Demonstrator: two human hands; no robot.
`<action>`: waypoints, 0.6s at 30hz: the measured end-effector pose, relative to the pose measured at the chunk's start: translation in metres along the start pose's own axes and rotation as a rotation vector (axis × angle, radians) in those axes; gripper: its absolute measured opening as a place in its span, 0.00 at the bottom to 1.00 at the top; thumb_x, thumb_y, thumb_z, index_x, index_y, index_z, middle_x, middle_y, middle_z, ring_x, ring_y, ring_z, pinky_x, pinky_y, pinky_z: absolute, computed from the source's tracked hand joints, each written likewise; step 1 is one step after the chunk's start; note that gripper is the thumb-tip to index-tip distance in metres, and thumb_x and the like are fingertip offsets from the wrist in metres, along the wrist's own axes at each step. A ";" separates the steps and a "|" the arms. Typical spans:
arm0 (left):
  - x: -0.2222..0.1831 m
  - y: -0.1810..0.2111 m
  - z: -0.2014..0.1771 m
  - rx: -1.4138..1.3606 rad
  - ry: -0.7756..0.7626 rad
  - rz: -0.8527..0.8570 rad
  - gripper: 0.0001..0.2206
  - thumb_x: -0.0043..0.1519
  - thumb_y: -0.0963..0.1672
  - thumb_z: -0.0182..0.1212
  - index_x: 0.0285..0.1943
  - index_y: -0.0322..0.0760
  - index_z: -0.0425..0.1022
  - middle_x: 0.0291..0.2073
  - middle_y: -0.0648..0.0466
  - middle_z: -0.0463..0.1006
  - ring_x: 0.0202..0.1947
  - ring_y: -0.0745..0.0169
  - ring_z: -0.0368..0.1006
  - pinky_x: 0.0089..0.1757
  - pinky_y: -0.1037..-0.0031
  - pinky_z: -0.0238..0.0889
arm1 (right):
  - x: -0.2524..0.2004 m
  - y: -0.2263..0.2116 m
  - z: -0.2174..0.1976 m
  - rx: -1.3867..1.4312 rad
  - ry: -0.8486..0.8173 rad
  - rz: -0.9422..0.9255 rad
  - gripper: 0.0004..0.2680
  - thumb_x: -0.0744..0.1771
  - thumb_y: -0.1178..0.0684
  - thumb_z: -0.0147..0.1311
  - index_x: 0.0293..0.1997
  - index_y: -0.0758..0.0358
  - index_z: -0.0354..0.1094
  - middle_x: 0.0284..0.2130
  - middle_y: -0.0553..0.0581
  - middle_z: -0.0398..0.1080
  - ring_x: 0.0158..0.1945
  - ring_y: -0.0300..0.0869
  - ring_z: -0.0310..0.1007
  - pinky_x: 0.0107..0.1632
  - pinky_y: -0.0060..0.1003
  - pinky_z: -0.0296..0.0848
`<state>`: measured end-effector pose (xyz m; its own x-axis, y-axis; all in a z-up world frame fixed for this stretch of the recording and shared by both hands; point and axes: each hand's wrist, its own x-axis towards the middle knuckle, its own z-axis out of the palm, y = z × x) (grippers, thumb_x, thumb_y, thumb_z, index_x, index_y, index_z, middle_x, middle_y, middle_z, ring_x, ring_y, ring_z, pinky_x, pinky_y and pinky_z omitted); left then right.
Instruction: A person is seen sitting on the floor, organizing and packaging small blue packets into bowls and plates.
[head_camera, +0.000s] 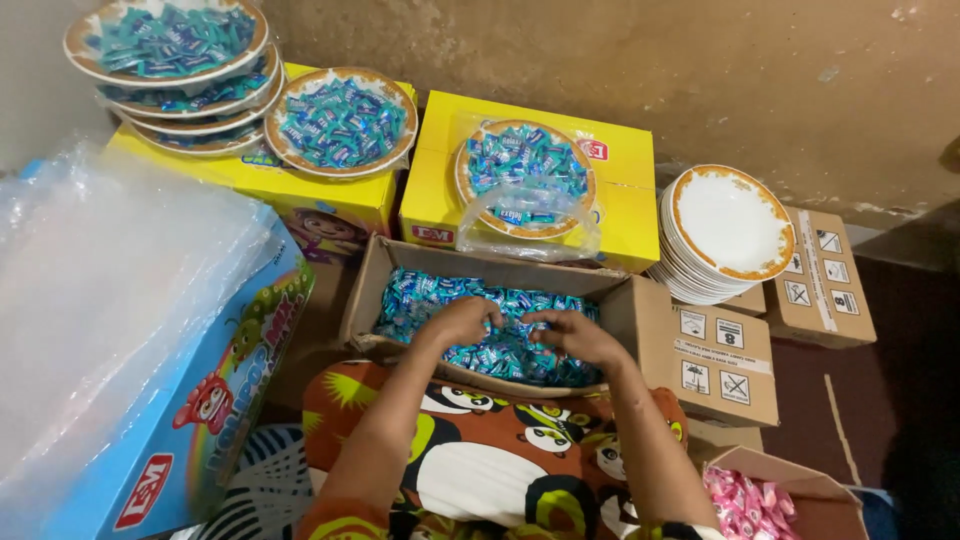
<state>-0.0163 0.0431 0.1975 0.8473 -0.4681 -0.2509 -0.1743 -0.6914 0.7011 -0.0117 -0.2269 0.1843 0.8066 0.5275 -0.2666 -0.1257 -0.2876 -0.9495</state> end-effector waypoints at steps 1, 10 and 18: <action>-0.011 0.022 -0.027 0.001 0.005 0.002 0.16 0.57 0.36 0.55 0.51 0.38 0.82 0.46 0.38 0.82 0.54 0.34 0.76 0.55 0.50 0.68 | -0.005 -0.035 -0.003 -0.004 0.000 -0.004 0.13 0.66 0.62 0.56 0.57 0.66 0.73 0.33 0.63 0.79 0.24 0.37 0.72 0.21 0.27 0.69; 0.016 0.073 -0.083 0.132 0.739 0.320 0.22 0.59 0.34 0.53 0.64 0.31 0.73 0.55 0.34 0.72 0.53 0.29 0.74 0.52 0.51 0.69 | 0.031 -0.123 -0.007 -0.365 0.609 -0.427 0.20 0.70 0.60 0.54 0.71 0.66 0.58 0.58 0.76 0.63 0.53 0.62 0.76 0.50 0.50 0.80; 0.032 -0.028 0.006 -0.067 0.095 -0.046 0.16 0.63 0.41 0.56 0.59 0.36 0.78 0.51 0.38 0.80 0.56 0.36 0.75 0.54 0.48 0.69 | 0.040 0.025 0.000 -0.367 0.182 -0.170 0.10 0.63 0.65 0.58 0.47 0.62 0.78 0.36 0.64 0.80 0.39 0.52 0.82 0.41 0.46 0.79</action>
<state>0.0126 0.0442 0.1664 0.8979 -0.3806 -0.2214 -0.1035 -0.6713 0.7339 0.0174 -0.2135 0.1498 0.8907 0.4522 -0.0469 0.2046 -0.4909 -0.8468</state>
